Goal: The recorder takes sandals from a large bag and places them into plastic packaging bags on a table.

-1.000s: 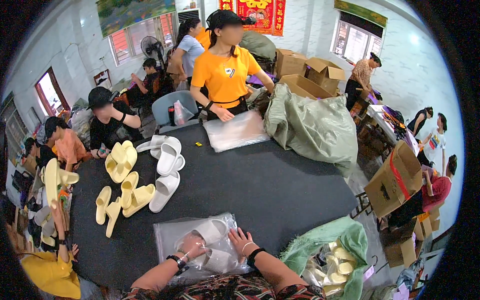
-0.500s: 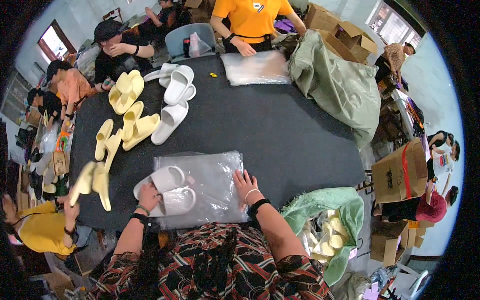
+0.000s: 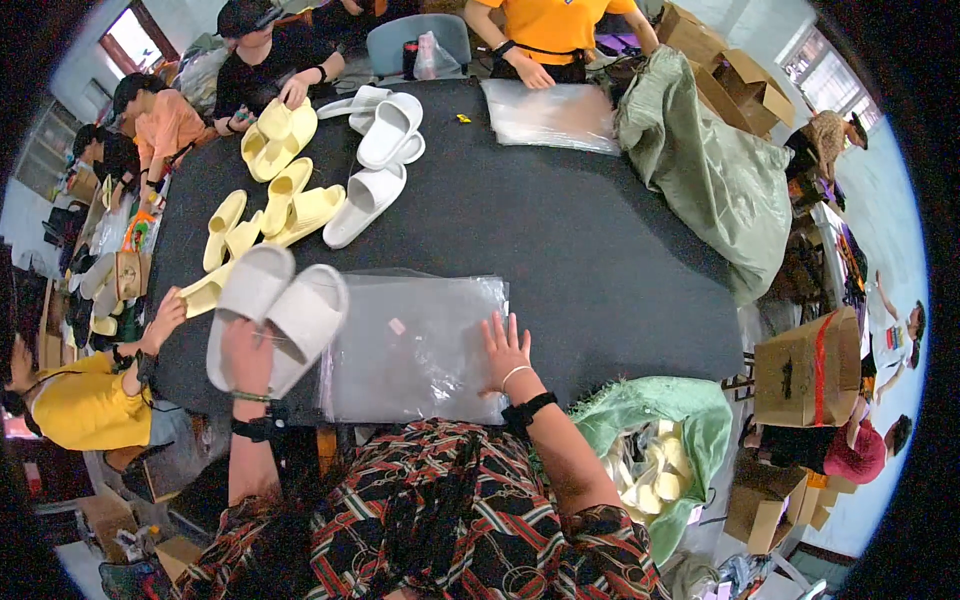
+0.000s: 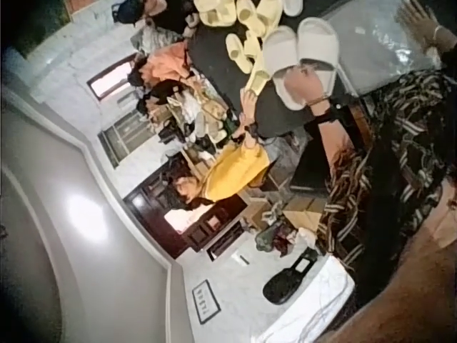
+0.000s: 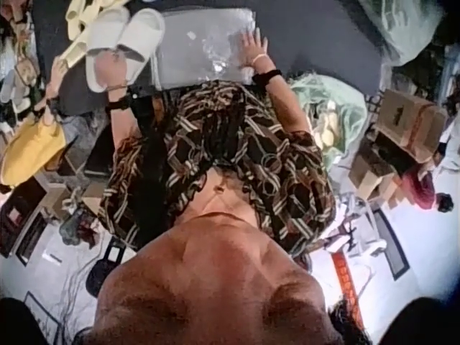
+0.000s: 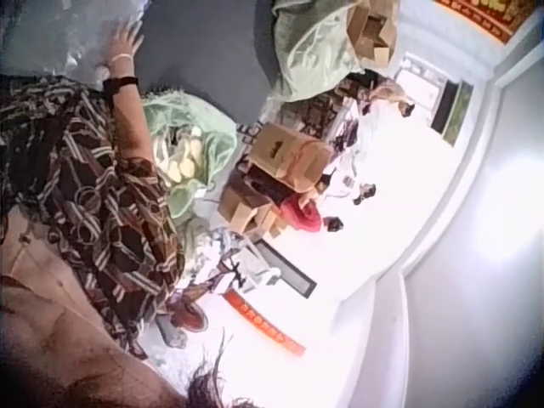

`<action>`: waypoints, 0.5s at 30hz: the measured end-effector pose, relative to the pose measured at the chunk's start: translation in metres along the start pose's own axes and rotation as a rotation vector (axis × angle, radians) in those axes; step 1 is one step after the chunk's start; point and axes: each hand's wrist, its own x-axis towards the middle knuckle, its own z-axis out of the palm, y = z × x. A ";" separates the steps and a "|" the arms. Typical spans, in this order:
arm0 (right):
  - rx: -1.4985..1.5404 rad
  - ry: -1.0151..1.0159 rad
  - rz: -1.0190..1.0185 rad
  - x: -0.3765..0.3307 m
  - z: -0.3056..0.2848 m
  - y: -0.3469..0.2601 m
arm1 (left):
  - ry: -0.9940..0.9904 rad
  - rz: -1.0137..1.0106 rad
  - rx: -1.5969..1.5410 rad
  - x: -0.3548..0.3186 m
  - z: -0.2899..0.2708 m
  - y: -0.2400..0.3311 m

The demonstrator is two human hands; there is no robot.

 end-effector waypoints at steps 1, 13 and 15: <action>0.026 0.080 -0.012 -0.003 -0.003 -0.003 | 0.106 0.133 -0.075 -0.006 0.012 0.009; 0.092 0.044 0.102 -0.026 0.052 -0.003 | -0.712 0.076 -0.414 -0.075 0.152 0.168; 0.109 0.028 0.127 -0.029 0.051 -0.003 | -0.661 0.085 -0.432 -0.074 0.158 0.175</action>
